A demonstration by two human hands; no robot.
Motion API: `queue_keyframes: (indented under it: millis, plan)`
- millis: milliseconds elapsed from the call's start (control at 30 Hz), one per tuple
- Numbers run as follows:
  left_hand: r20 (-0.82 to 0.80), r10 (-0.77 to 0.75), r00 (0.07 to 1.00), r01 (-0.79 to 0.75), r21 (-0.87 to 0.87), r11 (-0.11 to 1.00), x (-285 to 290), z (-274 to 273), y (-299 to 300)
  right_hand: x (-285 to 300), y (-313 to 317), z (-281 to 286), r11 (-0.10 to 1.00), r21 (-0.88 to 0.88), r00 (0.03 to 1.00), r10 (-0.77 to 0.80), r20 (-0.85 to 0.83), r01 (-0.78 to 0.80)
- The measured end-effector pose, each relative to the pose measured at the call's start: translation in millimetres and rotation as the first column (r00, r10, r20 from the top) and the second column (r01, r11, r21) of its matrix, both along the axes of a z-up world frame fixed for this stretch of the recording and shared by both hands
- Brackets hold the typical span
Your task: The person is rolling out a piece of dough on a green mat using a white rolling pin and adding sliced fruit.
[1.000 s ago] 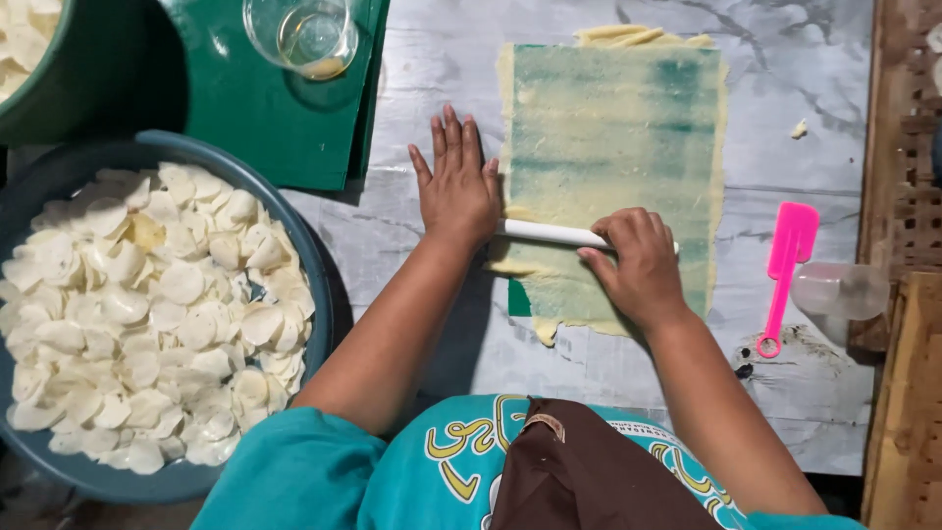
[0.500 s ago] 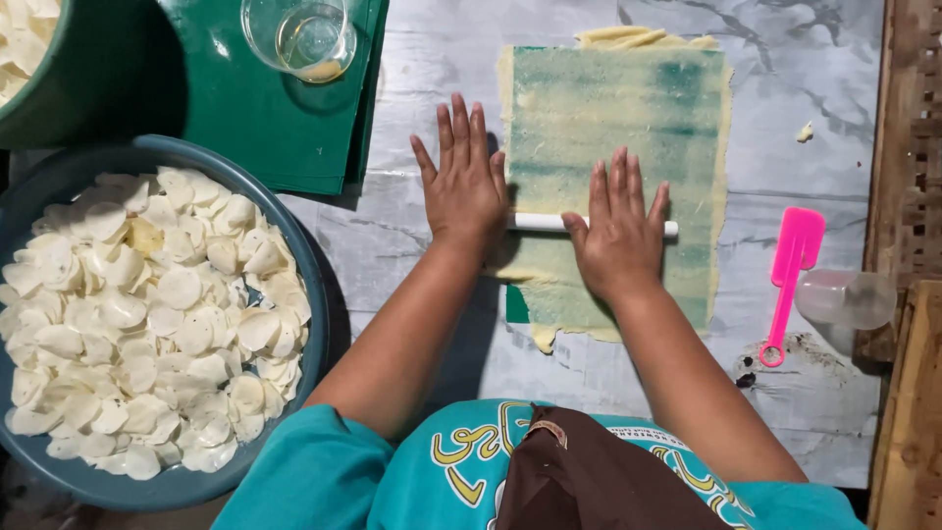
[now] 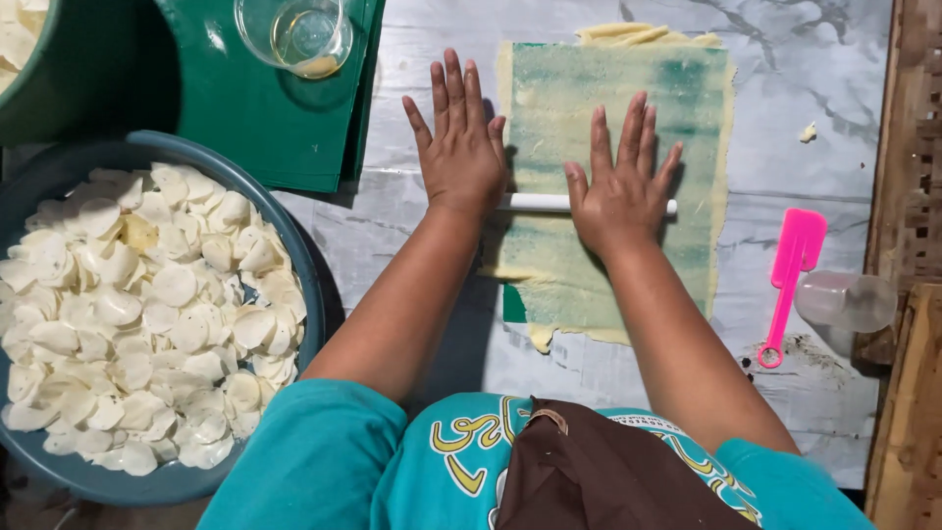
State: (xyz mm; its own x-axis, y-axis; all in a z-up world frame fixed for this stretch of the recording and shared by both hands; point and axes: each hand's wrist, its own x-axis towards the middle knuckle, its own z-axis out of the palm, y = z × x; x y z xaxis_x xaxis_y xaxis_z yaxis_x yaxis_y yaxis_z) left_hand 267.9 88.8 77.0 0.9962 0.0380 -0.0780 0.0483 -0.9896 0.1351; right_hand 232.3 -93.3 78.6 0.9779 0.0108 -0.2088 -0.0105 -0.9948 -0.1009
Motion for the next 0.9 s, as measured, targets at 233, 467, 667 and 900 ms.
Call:
queue_keyframes:
  millis: [233, 467, 667, 900]
  plan:
    - [-0.006, -0.046, 0.999, 0.045, -0.124, 0.991, -61, -38, 13, -77, -17, -24, 0.98, 0.125, 0.978, 0.136, 0.156, -0.156]
    - [-0.053, -0.188, 0.981, 0.178, -0.152, 0.972, -106, -55, 29, -116, -64, -70, 0.913, 0.087, 0.779, 0.286, 0.558, -0.398]
    - [0.043, -0.192, 0.98, 0.196, -0.123, 0.973, -125, -38, 32, -145, -55, -59, 0.898, 0.109, 0.759, 0.29, 0.583, -0.427]
    - [0.098, -0.158, 0.983, 0.168, -0.115, 0.979, -131, -46, 36, -157, -25, -43, 0.889, 0.184, 0.818, 0.283, 0.502, -0.42]
